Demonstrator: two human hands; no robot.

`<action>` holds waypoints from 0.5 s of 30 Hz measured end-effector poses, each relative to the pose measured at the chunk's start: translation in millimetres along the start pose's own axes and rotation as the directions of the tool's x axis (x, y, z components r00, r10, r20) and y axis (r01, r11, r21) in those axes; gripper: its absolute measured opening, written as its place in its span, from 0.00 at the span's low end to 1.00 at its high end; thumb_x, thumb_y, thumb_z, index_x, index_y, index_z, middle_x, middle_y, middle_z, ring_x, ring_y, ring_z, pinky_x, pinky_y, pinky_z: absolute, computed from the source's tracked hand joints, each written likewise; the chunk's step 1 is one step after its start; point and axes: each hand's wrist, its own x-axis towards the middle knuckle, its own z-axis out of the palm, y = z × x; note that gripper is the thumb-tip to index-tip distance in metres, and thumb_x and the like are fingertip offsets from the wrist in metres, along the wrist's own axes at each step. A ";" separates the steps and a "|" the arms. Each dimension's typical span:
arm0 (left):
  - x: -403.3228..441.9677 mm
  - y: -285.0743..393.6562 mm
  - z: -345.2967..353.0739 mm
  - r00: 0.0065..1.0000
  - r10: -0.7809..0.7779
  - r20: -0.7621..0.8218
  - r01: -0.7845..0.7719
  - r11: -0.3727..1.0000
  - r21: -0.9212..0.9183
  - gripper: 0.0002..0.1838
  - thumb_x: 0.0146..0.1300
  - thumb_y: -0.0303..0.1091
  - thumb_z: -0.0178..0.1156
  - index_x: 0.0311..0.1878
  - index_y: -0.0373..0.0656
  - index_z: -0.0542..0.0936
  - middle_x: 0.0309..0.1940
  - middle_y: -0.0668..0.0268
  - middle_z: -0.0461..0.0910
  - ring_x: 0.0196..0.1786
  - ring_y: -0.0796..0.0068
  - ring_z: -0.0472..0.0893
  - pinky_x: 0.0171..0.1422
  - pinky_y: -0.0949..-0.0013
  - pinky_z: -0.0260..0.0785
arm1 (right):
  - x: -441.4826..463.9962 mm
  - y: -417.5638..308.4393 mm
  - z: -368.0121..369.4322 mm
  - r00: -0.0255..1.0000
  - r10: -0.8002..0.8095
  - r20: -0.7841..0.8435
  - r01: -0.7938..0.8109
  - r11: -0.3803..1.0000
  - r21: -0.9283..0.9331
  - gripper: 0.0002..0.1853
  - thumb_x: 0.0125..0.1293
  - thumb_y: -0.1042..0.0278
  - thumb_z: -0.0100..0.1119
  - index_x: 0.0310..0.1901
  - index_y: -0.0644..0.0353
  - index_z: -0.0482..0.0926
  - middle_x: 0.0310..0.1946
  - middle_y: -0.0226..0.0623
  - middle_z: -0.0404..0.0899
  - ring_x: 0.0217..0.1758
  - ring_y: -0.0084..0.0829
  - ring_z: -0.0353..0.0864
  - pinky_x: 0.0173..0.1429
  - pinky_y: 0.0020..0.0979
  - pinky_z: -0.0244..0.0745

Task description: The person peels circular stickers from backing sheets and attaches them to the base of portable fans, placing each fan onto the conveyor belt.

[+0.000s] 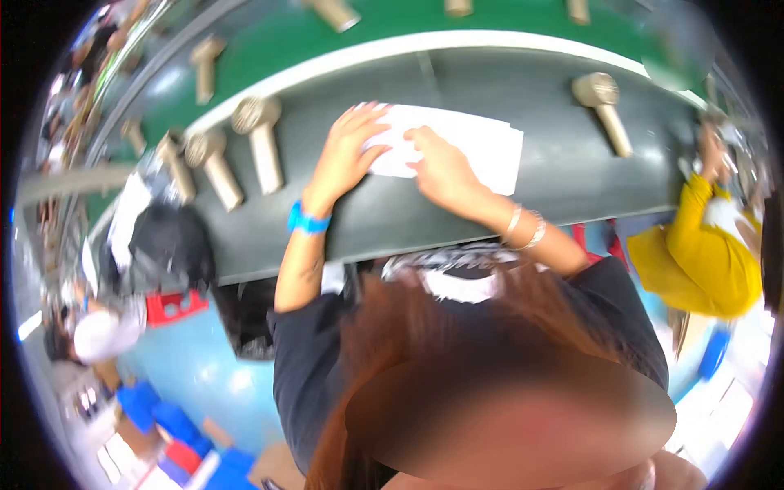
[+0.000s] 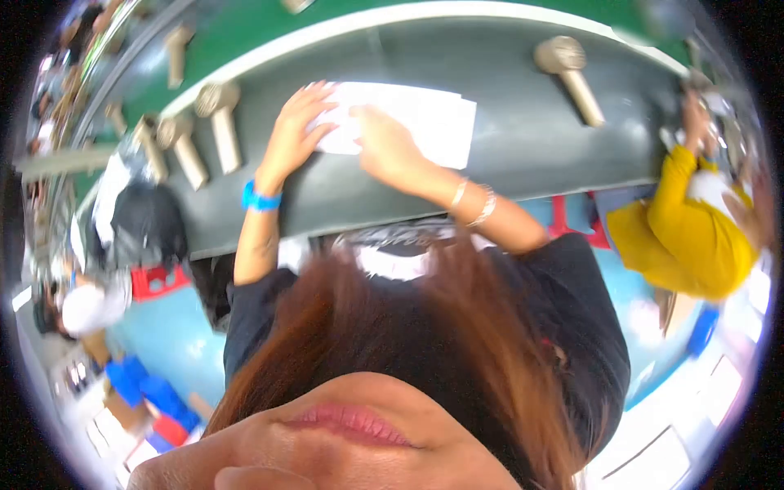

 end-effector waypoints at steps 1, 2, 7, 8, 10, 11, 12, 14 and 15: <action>-1.3 1.1 1.5 1.000 -0.022 0.003 0.022 1.000 0.004 0.16 0.55 0.30 0.65 0.48 0.41 0.80 0.61 0.59 0.75 0.69 0.54 0.68 0.74 0.50 0.54 | -0.8 -2.1 -2.5 0.999 -0.016 0.028 0.017 0.999 -0.048 0.11 0.57 0.80 0.56 0.42 0.64 0.73 0.41 0.48 0.74 0.44 0.50 0.77 0.47 0.43 0.73; -0.4 2.1 1.4 0.999 -0.034 0.009 0.034 0.999 0.007 0.16 0.54 0.28 0.65 0.48 0.40 0.80 0.61 0.59 0.75 0.69 0.54 0.67 0.74 0.49 0.54 | -1.9 5.1 3.7 0.994 -0.038 0.099 0.048 0.994 -0.097 0.10 0.54 0.81 0.54 0.39 0.65 0.72 0.40 0.48 0.73 0.45 0.51 0.75 0.48 0.44 0.72; 7.8 3.3 4.9 0.997 -0.079 0.026 0.079 0.997 0.010 0.16 0.53 0.26 0.66 0.48 0.41 0.82 0.59 0.59 0.77 0.68 0.53 0.69 0.74 0.49 0.54 | 5.4 5.5 -17.6 0.986 -0.072 0.151 0.048 0.986 0.160 0.08 0.56 0.81 0.57 0.36 0.63 0.70 0.37 0.43 0.71 0.43 0.46 0.75 0.46 0.41 0.71; 16.0 2.8 7.2 0.996 -0.073 0.050 0.073 0.997 0.002 0.16 0.53 0.26 0.66 0.48 0.42 0.82 0.59 0.59 0.77 0.68 0.53 0.69 0.74 0.49 0.54 | 10.8 6.3 -31.7 0.990 -0.059 0.126 0.026 0.967 0.252 0.07 0.58 0.80 0.58 0.35 0.63 0.70 0.37 0.42 0.71 0.43 0.43 0.75 0.45 0.39 0.71; 15.1 10.1 -3.0 0.990 -0.116 0.085 0.115 0.993 0.017 0.16 0.54 0.26 0.66 0.48 0.42 0.82 0.59 0.59 0.77 0.68 0.53 0.69 0.74 0.49 0.54 | 19.1 -1.6 -50.5 0.992 -0.065 0.112 0.006 0.884 0.467 0.06 0.61 0.78 0.59 0.35 0.63 0.71 0.36 0.40 0.71 0.42 0.38 0.76 0.45 0.36 0.72; 20.5 13.9 -10.7 0.988 -0.100 0.117 0.102 0.995 -0.009 0.17 0.53 0.25 0.66 0.48 0.42 0.82 0.59 0.59 0.77 0.68 0.53 0.69 0.74 0.49 0.53 | 23.5 -0.5 -54.2 1.000 0.002 0.015 -0.010 0.868 0.497 0.06 0.61 0.76 0.61 0.35 0.63 0.73 0.35 0.37 0.71 0.39 0.33 0.77 0.44 0.32 0.74; 24.4 10.1 -16.8 0.983 -0.069 0.167 0.071 0.997 -0.005 0.18 0.52 0.24 0.65 0.48 0.41 0.82 0.59 0.59 0.76 0.68 0.52 0.69 0.75 0.49 0.53 | 27.1 12.6 -49.5 0.995 -0.049 -0.089 0.085 0.883 0.461 0.06 0.62 0.77 0.61 0.36 0.63 0.73 0.36 0.37 0.73 0.39 0.30 0.79 0.43 0.30 0.75; 35.7 2.7 -22.7 0.982 -0.039 0.183 0.034 0.999 0.033 0.18 0.52 0.23 0.63 0.49 0.40 0.81 0.59 0.57 0.76 0.66 0.51 0.70 0.73 0.51 0.57 | 22.8 30.2 -35.0 0.983 0.185 -0.005 -0.139 0.752 0.644 0.05 0.65 0.79 0.58 0.38 0.62 0.73 0.35 0.30 0.75 0.38 0.21 0.78 0.44 0.25 0.76; 46.3 6.2 -26.8 0.990 -0.087 0.112 0.090 0.996 -0.022 0.18 0.52 0.25 0.64 0.49 0.40 0.81 0.58 0.56 0.77 0.64 0.51 0.72 0.69 0.56 0.63 | 20.2 35.9 -29.1 0.972 0.233 0.033 -0.189 0.687 0.701 0.05 0.66 0.79 0.57 0.40 0.61 0.72 0.33 0.27 0.74 0.37 0.18 0.77 0.42 0.22 0.74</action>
